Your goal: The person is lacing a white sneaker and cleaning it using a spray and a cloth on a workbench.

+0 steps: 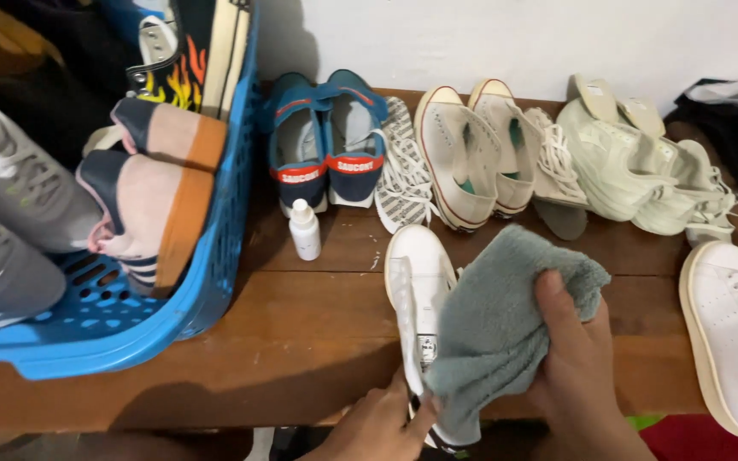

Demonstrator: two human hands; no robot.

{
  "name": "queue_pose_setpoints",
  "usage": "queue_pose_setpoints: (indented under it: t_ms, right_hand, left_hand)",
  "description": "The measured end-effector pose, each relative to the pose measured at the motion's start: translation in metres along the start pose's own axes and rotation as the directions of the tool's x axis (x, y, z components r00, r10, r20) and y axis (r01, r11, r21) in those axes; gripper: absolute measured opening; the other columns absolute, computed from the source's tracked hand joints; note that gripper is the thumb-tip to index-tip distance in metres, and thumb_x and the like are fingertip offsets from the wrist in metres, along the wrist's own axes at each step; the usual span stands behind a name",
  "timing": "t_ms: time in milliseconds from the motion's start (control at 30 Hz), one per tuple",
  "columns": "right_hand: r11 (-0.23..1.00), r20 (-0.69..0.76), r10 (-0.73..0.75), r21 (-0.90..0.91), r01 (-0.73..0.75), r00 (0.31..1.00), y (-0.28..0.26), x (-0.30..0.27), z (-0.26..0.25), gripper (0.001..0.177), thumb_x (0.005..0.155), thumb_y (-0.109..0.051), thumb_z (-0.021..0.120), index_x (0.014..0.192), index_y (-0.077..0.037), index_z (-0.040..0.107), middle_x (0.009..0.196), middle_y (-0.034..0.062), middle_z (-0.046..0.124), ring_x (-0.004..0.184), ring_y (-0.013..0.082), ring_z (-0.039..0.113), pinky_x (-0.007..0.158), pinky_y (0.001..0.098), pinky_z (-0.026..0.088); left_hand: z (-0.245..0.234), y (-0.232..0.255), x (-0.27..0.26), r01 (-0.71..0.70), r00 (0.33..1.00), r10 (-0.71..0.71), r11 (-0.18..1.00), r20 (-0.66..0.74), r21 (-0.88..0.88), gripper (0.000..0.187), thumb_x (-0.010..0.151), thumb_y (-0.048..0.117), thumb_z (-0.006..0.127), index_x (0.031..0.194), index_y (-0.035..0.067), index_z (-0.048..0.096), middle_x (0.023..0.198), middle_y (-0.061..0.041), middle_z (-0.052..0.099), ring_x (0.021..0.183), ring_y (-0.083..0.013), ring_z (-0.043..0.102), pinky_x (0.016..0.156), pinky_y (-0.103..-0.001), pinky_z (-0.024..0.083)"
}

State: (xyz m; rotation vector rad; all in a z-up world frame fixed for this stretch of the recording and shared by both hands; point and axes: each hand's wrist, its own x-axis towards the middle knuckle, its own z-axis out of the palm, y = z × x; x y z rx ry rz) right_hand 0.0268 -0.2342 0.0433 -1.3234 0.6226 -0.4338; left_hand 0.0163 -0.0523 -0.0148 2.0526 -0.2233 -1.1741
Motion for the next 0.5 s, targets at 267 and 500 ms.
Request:
queue_pose_setpoints:
  t_ms: [267, 500]
  right_hand:
    - [0.928, 0.531, 0.258, -0.368, -0.055, 0.807, 0.003, -0.044, 0.081, 0.028, 0.082, -0.014, 0.073, 0.108, -0.004, 0.078, 0.094, 0.009, 0.084, 0.082, 0.0193, 0.077, 0.08, 0.0345, 0.061]
    - [0.548, 0.751, 0.343, -0.648, 0.53, 0.564, 0.06, -0.012, 0.103, 0.052, 0.097, -0.029, 0.056, 0.147, -0.02, 0.043, 0.142, 0.0144, 0.055, 0.129, 0.0314, 0.053, 0.106, 0.0464, 0.041]
  left_hand:
    - [0.051, -0.023, 0.035, 0.044, 0.968, -0.06, 0.997, -0.245, -0.07, 0.03, 0.093, 0.052, 0.052, 0.1, 0.024, 0.06, 0.071, 0.003, 0.063, 0.086, -0.0144, 0.069, 0.098, -0.032, 0.041]
    - [0.035, -0.025, 0.017, 0.016, 0.997, -0.035, 0.957, -0.062, -0.29, 0.065, 0.097, 0.056, 0.042, 0.155, 0.03, 0.028, 0.076, -0.002, 0.075, 0.081, -0.0188, 0.077, 0.085, -0.035, 0.056]
